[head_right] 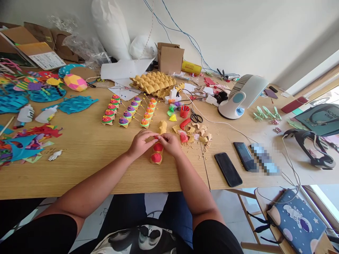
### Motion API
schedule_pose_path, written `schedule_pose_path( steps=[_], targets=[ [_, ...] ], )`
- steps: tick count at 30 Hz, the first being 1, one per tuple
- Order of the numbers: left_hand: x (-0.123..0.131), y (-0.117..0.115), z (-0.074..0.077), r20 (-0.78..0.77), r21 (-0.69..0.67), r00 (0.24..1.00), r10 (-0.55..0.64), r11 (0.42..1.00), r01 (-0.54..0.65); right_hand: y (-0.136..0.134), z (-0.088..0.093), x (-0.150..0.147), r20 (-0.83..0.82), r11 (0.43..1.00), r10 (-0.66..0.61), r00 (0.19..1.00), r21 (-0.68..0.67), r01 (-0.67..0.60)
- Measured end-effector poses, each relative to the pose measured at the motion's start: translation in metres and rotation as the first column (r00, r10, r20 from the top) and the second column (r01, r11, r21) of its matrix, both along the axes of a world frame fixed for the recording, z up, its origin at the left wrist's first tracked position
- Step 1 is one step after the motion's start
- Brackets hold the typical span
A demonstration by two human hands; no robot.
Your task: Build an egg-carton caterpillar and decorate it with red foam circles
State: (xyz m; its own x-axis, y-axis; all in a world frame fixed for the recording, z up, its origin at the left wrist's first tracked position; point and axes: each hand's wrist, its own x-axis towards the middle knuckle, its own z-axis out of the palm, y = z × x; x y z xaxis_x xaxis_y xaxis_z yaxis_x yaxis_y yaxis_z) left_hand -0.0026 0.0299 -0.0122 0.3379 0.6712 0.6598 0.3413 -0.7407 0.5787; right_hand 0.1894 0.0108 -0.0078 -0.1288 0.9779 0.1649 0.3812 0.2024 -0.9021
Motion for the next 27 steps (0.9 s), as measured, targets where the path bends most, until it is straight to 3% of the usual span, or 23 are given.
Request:
schedule_pose_path(
  steps=[5, 16, 27],
  targets=[
    [0.001, 0.003, -0.005, 0.034, -0.062, 0.999, 0.031, 0.998, -0.029, 0.000, 0.000, 0.001, 0.062, 0.999, -0.049, 0.997, 0.017, 0.048],
    [0.002, 0.007, -0.017, 0.109, -0.287, 0.992, 0.056, 0.958, -0.023, 0.002, -0.002, 0.001, -0.021, 0.991, -0.131, 0.991, -0.013, 0.130],
    [0.005, 0.009, -0.012, 0.090, -0.262, 0.995, 0.035, 0.965, -0.010, 0.000, 0.001, 0.002, -0.050, 0.993, -0.112, 0.992, -0.052, 0.109]
  ],
)
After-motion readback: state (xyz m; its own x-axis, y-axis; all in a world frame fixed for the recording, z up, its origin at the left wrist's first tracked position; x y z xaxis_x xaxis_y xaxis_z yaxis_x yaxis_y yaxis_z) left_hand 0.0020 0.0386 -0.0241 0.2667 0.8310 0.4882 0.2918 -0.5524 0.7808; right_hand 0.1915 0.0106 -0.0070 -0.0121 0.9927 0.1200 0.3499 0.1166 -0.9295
